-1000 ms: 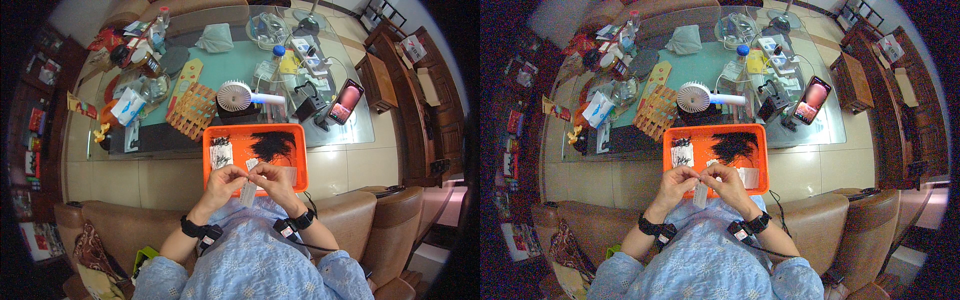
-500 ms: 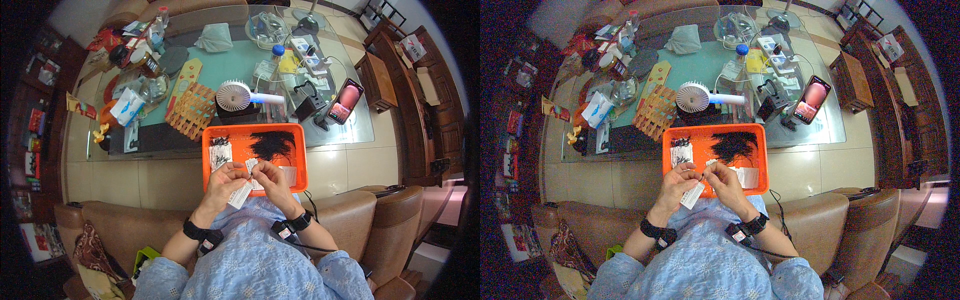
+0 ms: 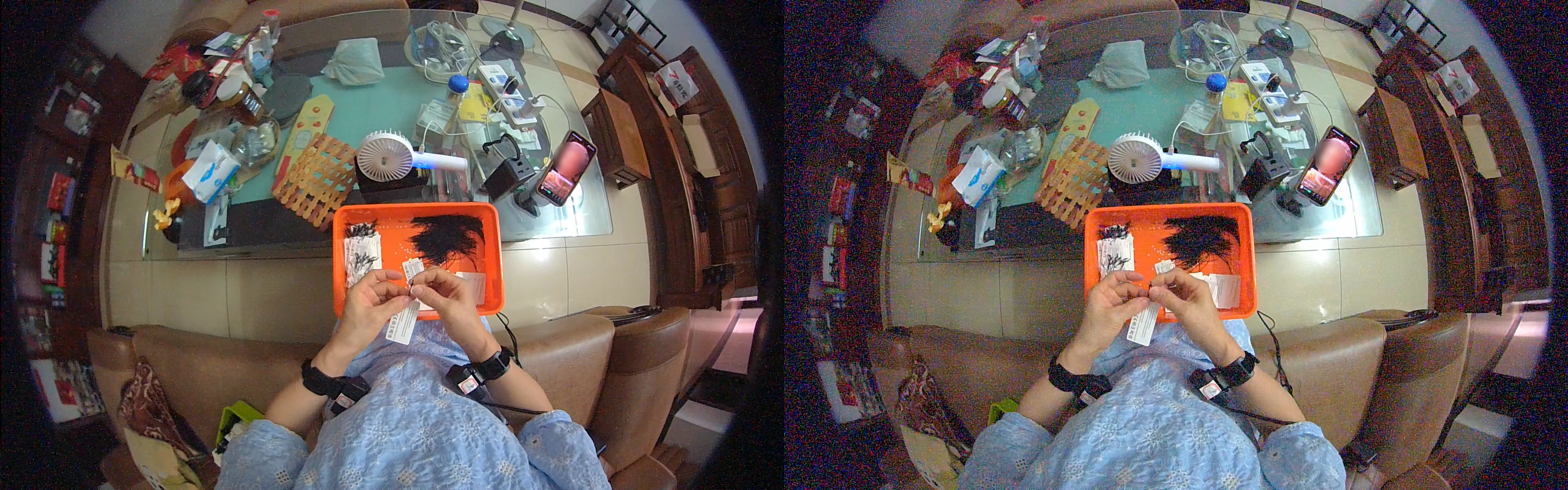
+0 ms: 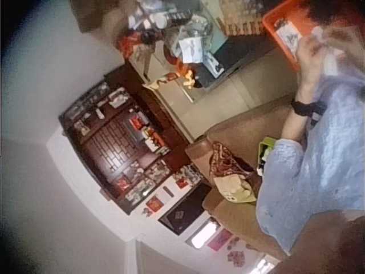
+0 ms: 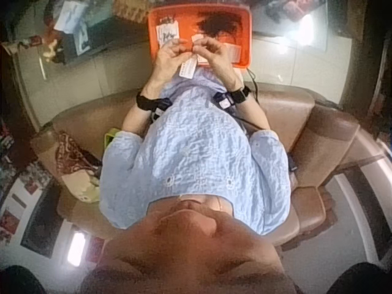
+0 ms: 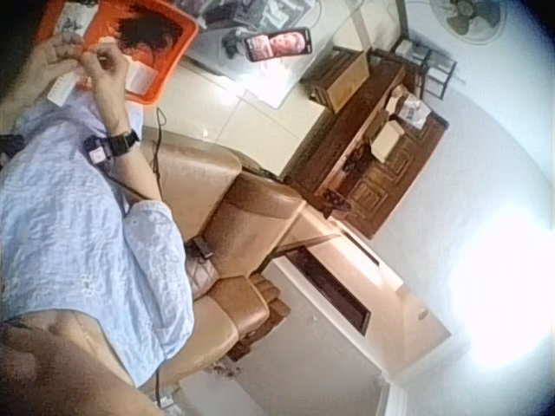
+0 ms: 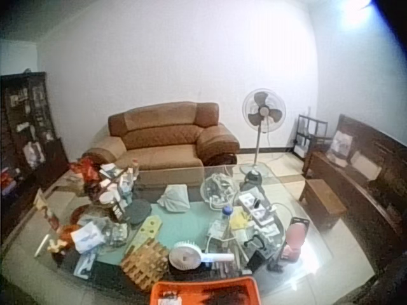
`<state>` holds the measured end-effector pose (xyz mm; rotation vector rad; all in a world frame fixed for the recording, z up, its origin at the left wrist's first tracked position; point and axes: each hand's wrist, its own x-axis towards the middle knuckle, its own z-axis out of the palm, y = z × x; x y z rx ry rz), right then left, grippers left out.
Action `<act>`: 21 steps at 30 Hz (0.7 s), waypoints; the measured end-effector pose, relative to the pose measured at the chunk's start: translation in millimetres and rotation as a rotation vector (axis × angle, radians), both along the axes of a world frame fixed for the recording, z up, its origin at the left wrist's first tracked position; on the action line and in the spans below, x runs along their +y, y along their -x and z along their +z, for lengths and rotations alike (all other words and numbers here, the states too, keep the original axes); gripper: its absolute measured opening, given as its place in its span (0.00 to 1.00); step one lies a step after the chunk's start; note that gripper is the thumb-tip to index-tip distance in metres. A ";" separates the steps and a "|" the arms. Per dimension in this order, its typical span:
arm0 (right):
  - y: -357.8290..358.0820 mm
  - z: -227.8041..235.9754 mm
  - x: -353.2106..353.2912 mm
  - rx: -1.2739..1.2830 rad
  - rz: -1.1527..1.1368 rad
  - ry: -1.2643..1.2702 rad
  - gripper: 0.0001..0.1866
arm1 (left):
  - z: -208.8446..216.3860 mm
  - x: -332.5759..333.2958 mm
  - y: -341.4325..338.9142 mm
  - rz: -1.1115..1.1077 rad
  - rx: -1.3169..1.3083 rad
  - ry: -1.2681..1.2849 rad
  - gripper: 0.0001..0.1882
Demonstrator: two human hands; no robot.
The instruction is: The person sits on a sofa and repeatedly picks up small white strips and black hair bundles from an orange tray, attaching the hair to the strips by hand. The person works one item at a time, placing finished units back into the tray.
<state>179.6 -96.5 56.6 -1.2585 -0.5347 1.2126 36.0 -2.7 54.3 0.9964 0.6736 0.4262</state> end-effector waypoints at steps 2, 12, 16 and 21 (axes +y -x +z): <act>3.2 0.7 -1.2 0.014 -0.006 -0.005 0.04 | -0.7 -1.9 -1.3 -0.008 0.013 -0.041 0.18; 10.7 -1.2 1.6 0.051 -0.037 -0.011 0.05 | -8.4 -6.3 6.1 -0.030 0.064 -0.232 0.15; 5.9 -13.0 9.3 -0.003 -0.010 0.068 0.04 | -22.1 5.6 17.5 -0.007 0.156 -0.209 0.19; -39.2 -28.5 9.5 -0.226 -0.056 0.212 0.09 | -39.1 42.5 23.3 0.117 0.408 -0.833 0.19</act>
